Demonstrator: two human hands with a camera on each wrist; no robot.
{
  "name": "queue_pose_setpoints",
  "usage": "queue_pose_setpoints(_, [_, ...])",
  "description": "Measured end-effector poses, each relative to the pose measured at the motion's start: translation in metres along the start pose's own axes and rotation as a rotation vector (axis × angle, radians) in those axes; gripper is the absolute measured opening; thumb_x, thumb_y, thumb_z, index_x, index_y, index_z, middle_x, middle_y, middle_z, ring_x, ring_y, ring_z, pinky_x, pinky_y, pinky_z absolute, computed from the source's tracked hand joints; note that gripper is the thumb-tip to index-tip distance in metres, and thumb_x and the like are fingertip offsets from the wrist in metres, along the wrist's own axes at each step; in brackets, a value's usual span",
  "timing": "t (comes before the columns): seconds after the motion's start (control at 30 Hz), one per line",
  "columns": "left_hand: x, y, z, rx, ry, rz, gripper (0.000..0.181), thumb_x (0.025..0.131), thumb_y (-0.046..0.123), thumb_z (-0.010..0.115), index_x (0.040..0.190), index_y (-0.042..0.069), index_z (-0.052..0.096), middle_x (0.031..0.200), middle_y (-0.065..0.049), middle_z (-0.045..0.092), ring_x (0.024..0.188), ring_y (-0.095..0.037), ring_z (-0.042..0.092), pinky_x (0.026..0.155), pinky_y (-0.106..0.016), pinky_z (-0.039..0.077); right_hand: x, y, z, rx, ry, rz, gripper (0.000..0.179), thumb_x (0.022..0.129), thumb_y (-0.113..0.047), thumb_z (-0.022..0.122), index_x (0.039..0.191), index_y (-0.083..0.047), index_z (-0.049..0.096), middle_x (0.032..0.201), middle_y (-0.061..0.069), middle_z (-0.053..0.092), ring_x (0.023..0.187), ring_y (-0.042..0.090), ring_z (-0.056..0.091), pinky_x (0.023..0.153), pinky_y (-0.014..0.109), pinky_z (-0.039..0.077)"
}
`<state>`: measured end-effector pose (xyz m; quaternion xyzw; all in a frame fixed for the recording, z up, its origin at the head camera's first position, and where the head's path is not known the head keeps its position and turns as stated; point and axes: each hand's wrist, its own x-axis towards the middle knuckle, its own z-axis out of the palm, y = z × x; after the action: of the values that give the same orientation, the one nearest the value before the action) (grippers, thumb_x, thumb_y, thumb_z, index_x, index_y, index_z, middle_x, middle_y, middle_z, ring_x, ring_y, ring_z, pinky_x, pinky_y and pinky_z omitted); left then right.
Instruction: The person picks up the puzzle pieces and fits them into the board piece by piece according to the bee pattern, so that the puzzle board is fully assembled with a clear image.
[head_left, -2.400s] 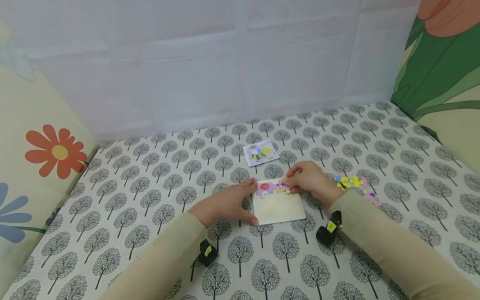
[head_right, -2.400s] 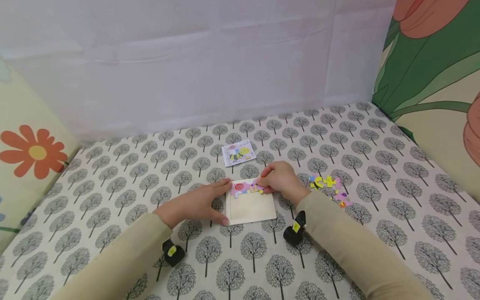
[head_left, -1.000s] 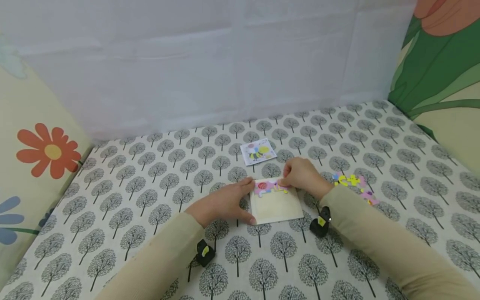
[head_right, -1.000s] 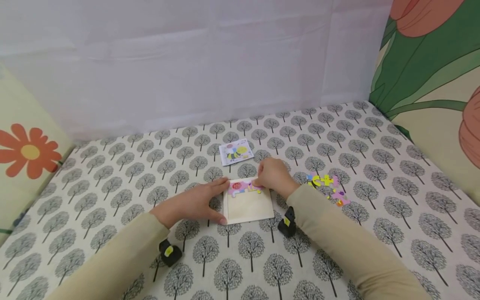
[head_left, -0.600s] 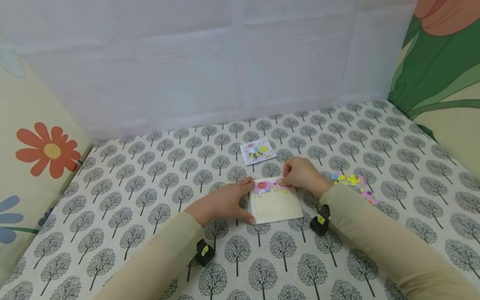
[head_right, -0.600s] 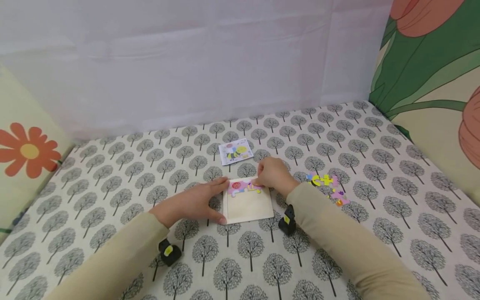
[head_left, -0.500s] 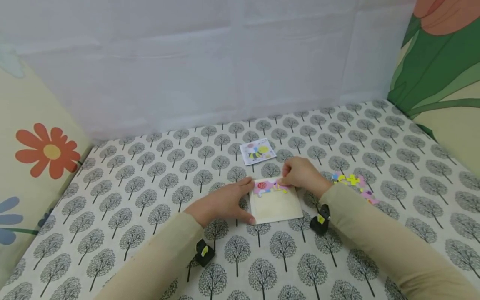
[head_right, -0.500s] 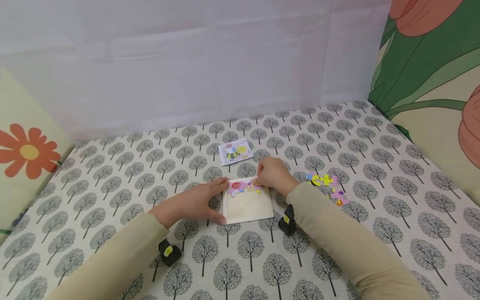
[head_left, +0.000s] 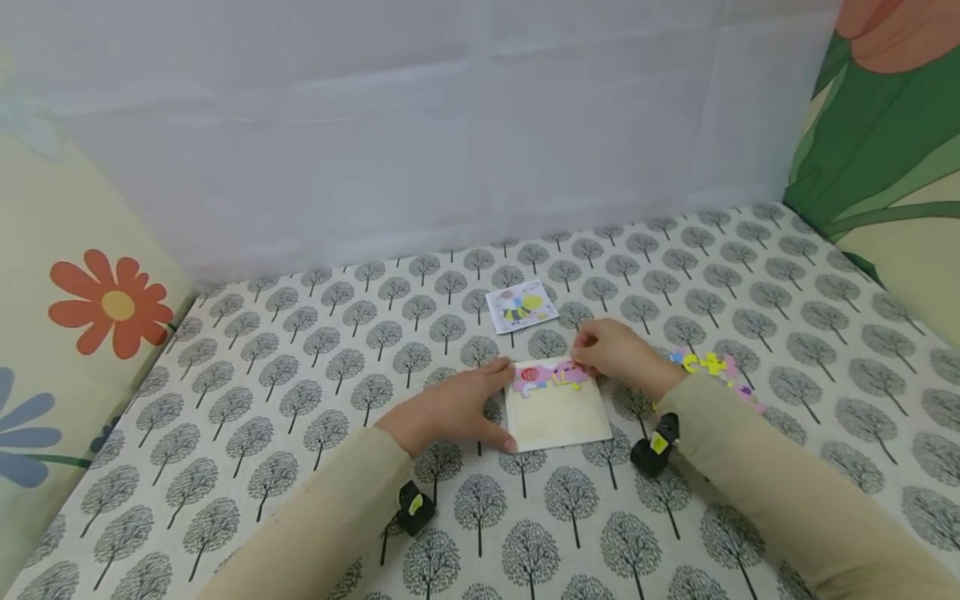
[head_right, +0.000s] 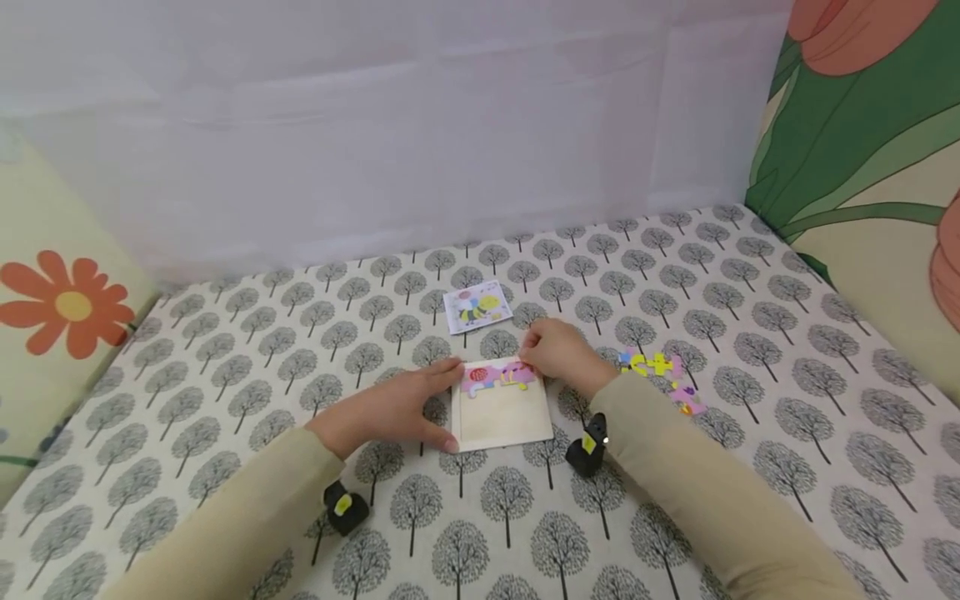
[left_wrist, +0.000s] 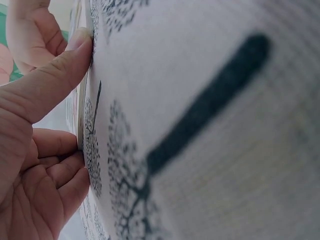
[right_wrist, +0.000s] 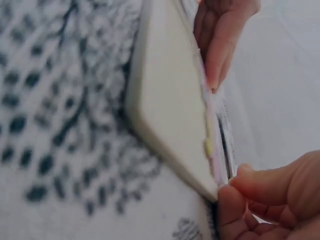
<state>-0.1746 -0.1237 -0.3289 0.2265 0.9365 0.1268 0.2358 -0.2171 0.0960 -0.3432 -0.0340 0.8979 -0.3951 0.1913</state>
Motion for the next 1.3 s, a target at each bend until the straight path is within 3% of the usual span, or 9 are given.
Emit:
queue_pose_setpoints(0.1, [0.000,0.001,0.000,0.002,-0.003,-0.011,0.102,0.068,0.045,0.077,0.147,0.011,0.022,0.156,-0.002,0.009,0.141,-0.026,0.017,0.115,-0.041,0.018,-0.003,0.000,-0.003,0.108,-0.028,0.019,0.013,0.096,-0.014,0.049,0.087,-0.005,0.054,0.076,0.006,0.053,0.069,0.018,0.049,0.061,0.027,0.043])
queue_pose_setpoints(0.3, [-0.001,0.002,0.000,-0.006,-0.003,-0.011,0.101,0.068,0.045,0.077,0.147,0.012,0.023,0.156,-0.002,0.009,0.141,-0.027,0.017,0.115,-0.042,0.018,-0.005,0.007,-0.011,0.165,-0.024,-0.009,0.019,0.099,-0.020,0.043,0.093,-0.004,0.052,0.075,0.006,0.049,0.072,0.019,0.047,0.065,0.028,0.039])
queue_pose_setpoints(0.47, [-0.002,0.002,0.000,-0.001,0.003,-0.005,0.101,0.069,0.045,0.077,0.147,0.011,0.023,0.156,-0.003,0.010,0.140,-0.027,0.018,0.114,-0.042,0.019,-0.010,0.018,-0.021,0.154,0.000,-0.039,0.028,0.099,-0.024,0.044,0.116,-0.004,0.055,0.093,0.009,0.056,0.085,0.020,0.051,0.068,0.029,0.046])
queue_pose_setpoints(0.63, [-0.002,0.001,0.001,0.007,0.008,0.004,0.101,0.069,0.045,0.076,0.147,0.010,0.023,0.155,-0.003,0.010,0.140,-0.027,0.018,0.115,-0.042,0.019,-0.018,0.029,-0.032,0.189,-0.021,-0.097,0.033,0.099,-0.020,0.043,0.122,0.000,0.054,0.109,0.017,0.056,0.096,0.024,0.052,0.078,0.034,0.048])
queue_pose_setpoints(0.83, [-0.002,0.002,0.001,-0.012,0.007,-0.001,0.101,0.068,0.043,0.077,0.147,0.010,0.023,0.155,-0.004,0.010,0.141,-0.026,0.017,0.115,-0.040,0.018,-0.030,0.042,-0.041,0.137,-0.041,-0.127,0.034,0.098,-0.022,0.047,0.124,-0.001,0.055,0.125,0.018,0.055,0.112,0.030,0.052,0.095,0.044,0.046])
queue_pose_setpoints(0.97, [-0.001,0.002,0.000,-0.011,0.009,0.008,0.101,0.069,0.043,0.077,0.147,0.009,0.022,0.155,-0.005,0.010,0.141,-0.026,0.017,0.115,-0.039,0.018,-0.038,0.047,-0.045,0.122,-0.036,-0.135,0.032,0.097,-0.021,0.048,0.122,-0.002,0.056,0.125,0.018,0.055,0.115,0.032,0.051,0.098,0.048,0.042])
queue_pose_setpoints(1.3, [-0.001,0.000,0.002,-0.013,0.014,0.013,0.101,0.069,0.043,0.077,0.147,0.009,0.022,0.156,-0.005,0.010,0.141,-0.026,0.016,0.115,-0.039,0.017,-0.053,0.052,-0.048,0.008,-0.015,-0.156,0.031,0.092,-0.017,0.057,0.119,-0.003,0.060,0.119,0.017,0.060,0.109,0.033,0.056,0.093,0.049,0.046])
